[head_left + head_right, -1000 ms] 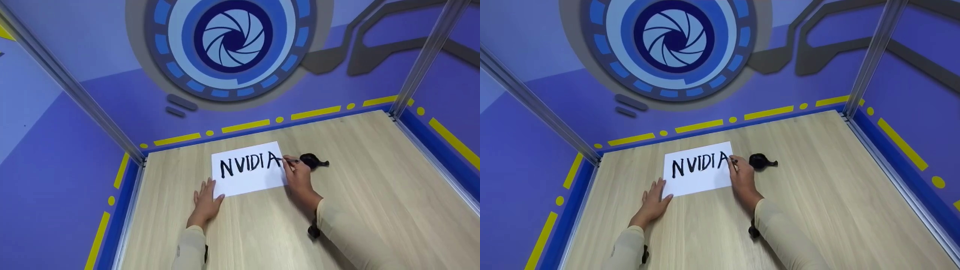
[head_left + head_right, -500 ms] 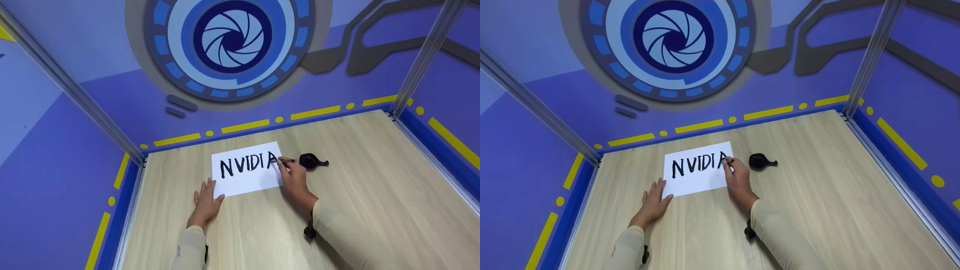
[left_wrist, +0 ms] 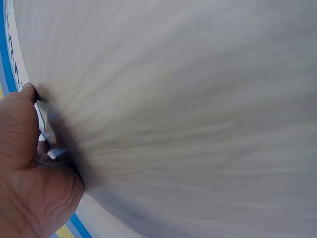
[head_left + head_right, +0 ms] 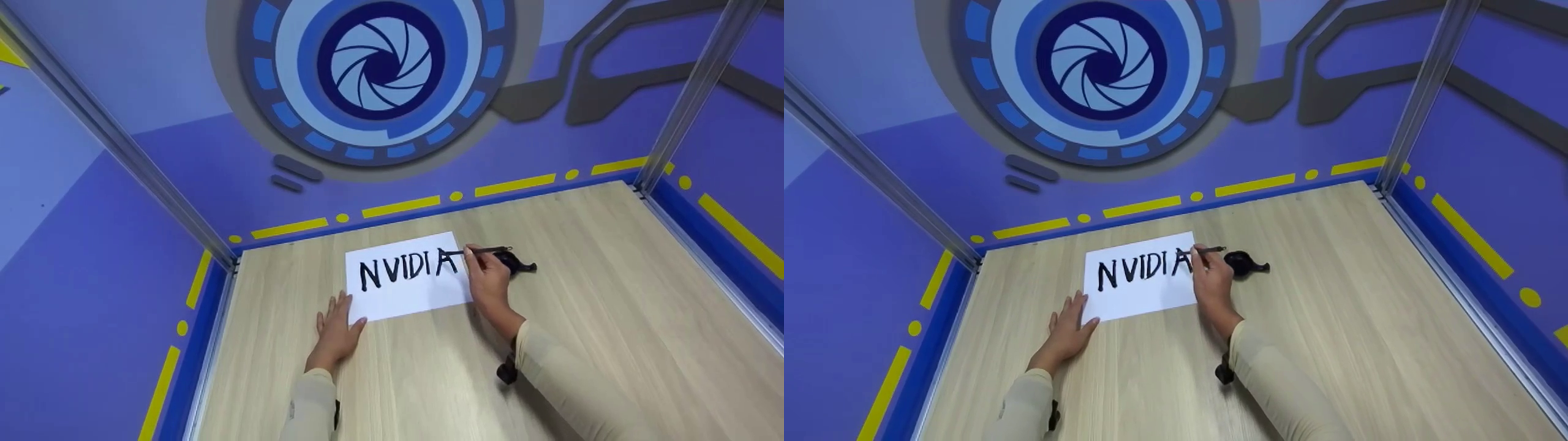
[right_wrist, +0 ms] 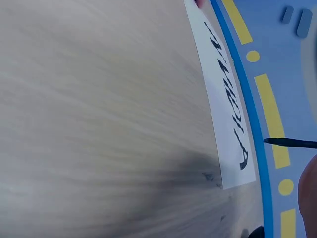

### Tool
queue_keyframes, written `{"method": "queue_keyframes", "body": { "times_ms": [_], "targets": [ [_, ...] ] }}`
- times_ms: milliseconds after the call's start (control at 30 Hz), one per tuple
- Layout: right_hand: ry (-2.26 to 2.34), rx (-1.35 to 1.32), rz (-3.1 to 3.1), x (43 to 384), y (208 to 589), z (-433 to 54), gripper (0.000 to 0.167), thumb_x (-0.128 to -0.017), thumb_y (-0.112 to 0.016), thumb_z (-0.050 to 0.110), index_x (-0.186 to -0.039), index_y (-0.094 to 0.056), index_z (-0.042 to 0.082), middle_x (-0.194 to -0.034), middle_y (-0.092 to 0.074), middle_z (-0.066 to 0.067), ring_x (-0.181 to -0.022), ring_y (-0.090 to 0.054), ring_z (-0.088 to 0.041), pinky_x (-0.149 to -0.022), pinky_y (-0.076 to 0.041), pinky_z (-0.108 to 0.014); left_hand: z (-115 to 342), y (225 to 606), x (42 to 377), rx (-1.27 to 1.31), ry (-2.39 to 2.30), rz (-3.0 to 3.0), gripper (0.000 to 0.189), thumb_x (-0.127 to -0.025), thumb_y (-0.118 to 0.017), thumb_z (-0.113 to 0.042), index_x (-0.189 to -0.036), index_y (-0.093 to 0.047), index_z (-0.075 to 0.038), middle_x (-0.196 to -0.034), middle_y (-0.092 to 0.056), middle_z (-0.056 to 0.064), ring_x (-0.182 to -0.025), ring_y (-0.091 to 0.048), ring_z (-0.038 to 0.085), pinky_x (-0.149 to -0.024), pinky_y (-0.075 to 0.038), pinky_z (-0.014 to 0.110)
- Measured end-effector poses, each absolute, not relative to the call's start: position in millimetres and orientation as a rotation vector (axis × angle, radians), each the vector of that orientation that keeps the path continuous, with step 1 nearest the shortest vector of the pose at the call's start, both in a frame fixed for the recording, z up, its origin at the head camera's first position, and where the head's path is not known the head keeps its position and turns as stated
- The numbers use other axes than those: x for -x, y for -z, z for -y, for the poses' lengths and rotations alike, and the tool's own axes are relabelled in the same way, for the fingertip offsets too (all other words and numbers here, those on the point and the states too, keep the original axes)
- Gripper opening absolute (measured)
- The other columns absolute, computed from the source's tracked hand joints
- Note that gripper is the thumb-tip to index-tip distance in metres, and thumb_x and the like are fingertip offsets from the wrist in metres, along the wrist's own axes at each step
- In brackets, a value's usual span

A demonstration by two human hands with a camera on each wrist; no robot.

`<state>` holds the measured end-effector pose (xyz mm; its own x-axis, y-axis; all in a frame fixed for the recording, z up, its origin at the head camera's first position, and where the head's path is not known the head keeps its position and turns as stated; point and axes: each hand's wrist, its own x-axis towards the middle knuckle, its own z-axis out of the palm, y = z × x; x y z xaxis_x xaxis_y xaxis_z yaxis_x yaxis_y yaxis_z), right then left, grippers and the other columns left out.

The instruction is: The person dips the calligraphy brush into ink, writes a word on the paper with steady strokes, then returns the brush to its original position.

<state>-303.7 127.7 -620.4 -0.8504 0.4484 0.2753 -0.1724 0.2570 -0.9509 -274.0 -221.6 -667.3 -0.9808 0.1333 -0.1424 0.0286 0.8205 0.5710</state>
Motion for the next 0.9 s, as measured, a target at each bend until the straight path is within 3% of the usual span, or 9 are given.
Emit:
{"method": "queue_keyframes", "body": {
  "times_ms": [233, 533, 733, 900],
  "targets": [
    [-1.641, 0.245, 2.043, 303.0, 621.3, -139.4, 0.027, -0.105, -0.071, 0.029, -0.119, -0.080, 0.008, -0.105, -0.081, -0.010, -0.092, -0.068, -0.015, -0.077, -0.051, -0.012, 220.1, 668.2, 275.7, -0.130, -0.868, -2.832, 0.070, -0.111, -0.055, -0.037, -0.170, -0.027, -0.011, -0.182, -0.014, 0.014, -0.170, -0.005, 0.042, -0.135, 0.006, 0.068],
    [-1.676, 0.217, 1.973, 303.0, 621.5, -162.3, 0.024, -0.105, -0.070, 0.029, -0.106, -0.080, 0.007, -0.096, -0.079, -0.018, -0.083, -0.070, -0.005, -0.070, -0.054, -0.013, 219.2, 667.4, 275.8, -0.128, -0.900, -2.822, 0.073, -0.110, -0.056, -0.037, -0.170, -0.026, -0.009, -0.182, -0.013, 0.014, -0.170, -0.004, 0.040, -0.135, 0.008, 0.066],
    [-1.639, 0.205, 1.959, 303.1, 616.9, -177.7, 0.026, -0.107, -0.068, 0.027, -0.095, -0.075, 0.004, -0.084, -0.073, -0.019, -0.070, -0.062, -0.014, -0.057, -0.047, -0.015, 218.7, 663.2, 274.8, -0.158, -0.902, -2.827, 0.071, -0.110, -0.057, -0.035, -0.169, -0.028, -0.007, -0.181, -0.015, 0.017, -0.169, -0.006, 0.044, -0.134, 0.005, 0.069],
    [-1.628, 0.221, 1.945, 304.5, 611.7, -191.4, 0.028, -0.107, -0.068, 0.024, -0.093, -0.074, 0.001, -0.083, -0.071, -0.021, -0.070, -0.062, -0.012, -0.060, -0.049, -0.014, 219.8, 665.6, 274.7, -0.132, -0.887, -2.834, 0.071, -0.111, -0.057, -0.036, -0.170, -0.028, -0.009, -0.181, -0.015, 0.015, -0.170, -0.005, 0.042, -0.135, 0.006, 0.068]
  ]
}}
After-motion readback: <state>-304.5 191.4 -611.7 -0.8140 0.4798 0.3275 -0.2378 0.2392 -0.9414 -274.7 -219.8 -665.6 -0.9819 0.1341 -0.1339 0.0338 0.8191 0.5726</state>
